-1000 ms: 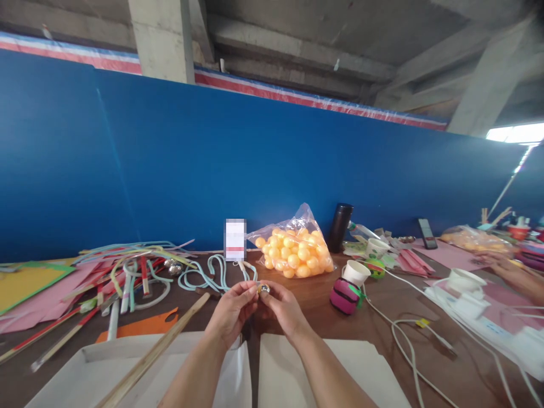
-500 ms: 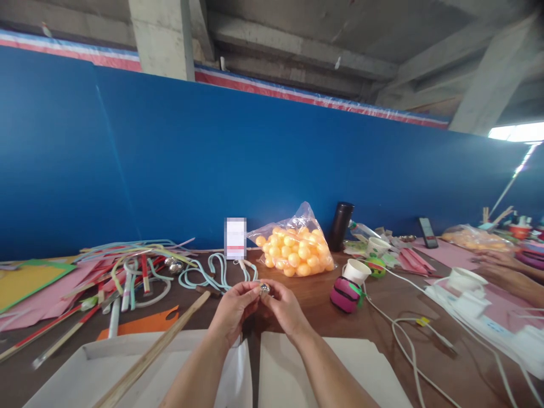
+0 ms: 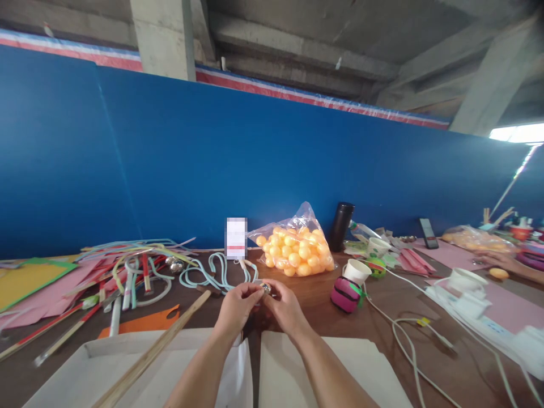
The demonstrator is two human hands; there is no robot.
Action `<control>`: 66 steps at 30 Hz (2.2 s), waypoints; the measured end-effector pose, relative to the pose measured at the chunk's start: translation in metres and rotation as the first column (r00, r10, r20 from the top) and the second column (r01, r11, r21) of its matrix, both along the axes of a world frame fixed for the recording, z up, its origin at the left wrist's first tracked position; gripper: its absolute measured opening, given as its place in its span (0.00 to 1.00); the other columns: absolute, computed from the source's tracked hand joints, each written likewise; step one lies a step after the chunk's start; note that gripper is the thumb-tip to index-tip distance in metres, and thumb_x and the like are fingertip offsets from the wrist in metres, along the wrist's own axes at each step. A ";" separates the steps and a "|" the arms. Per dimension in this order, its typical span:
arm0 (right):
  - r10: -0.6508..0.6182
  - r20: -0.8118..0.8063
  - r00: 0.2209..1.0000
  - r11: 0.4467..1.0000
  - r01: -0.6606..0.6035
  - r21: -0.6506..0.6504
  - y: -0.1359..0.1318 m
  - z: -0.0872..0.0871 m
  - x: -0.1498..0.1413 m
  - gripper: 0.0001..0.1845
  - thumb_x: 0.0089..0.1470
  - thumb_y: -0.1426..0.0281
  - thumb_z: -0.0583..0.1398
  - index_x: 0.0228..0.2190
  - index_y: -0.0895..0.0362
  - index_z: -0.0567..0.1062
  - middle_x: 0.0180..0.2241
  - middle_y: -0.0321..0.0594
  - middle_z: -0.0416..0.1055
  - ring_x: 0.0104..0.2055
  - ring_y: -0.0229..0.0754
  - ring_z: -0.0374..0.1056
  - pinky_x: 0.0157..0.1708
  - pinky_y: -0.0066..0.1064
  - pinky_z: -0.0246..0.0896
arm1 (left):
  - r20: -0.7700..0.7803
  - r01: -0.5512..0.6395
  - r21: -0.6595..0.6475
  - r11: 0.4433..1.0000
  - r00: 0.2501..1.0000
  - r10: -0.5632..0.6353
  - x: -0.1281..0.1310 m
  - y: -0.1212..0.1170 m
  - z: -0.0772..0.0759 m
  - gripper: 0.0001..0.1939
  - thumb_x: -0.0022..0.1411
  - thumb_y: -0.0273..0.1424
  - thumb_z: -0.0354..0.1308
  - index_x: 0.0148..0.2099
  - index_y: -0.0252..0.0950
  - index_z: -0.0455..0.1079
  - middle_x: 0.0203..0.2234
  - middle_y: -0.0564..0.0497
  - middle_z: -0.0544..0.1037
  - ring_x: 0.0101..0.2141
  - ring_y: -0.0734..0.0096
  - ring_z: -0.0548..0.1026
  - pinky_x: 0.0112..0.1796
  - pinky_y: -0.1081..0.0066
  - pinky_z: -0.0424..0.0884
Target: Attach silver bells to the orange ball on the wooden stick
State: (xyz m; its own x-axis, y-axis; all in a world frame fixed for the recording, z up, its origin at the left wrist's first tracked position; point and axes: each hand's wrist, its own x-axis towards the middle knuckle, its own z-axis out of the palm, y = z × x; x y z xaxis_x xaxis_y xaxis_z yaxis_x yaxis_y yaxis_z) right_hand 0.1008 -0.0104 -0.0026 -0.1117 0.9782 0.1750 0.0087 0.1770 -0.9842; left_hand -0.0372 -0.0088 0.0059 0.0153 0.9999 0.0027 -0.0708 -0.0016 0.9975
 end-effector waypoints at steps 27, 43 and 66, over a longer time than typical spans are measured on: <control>0.091 -0.279 0.956 0.994 -0.105 -0.034 -0.002 0.008 0.001 0.24 0.46 0.63 0.65 0.47 0.54 0.71 0.39 0.41 0.74 0.37 0.44 0.70 0.28 0.29 0.66 | 0.409 0.164 -0.049 0.985 0.903 -0.130 -0.013 -0.006 0.014 0.13 0.47 0.33 0.67 0.35 0.31 0.74 0.29 0.48 0.75 0.30 0.77 0.72 0.32 0.78 0.68; 0.042 -0.251 0.967 0.997 -0.057 -0.051 -0.003 0.009 0.001 0.24 0.45 0.61 0.65 0.46 0.54 0.72 0.38 0.40 0.75 0.36 0.43 0.70 0.28 0.29 0.66 | 0.449 0.196 -0.057 0.979 0.881 -0.150 -0.012 -0.005 0.011 0.12 0.49 0.32 0.66 0.36 0.31 0.74 0.28 0.50 0.75 0.28 0.80 0.72 0.32 0.80 0.69; 0.053 -0.241 0.969 0.997 -0.064 -0.039 -0.002 0.009 0.003 0.25 0.46 0.62 0.65 0.47 0.55 0.72 0.39 0.41 0.74 0.35 0.43 0.69 0.27 0.29 0.65 | 0.386 0.098 -0.091 0.991 0.921 -0.055 -0.012 -0.003 0.011 0.14 0.47 0.31 0.67 0.37 0.32 0.74 0.29 0.47 0.79 0.30 0.76 0.75 0.33 0.78 0.71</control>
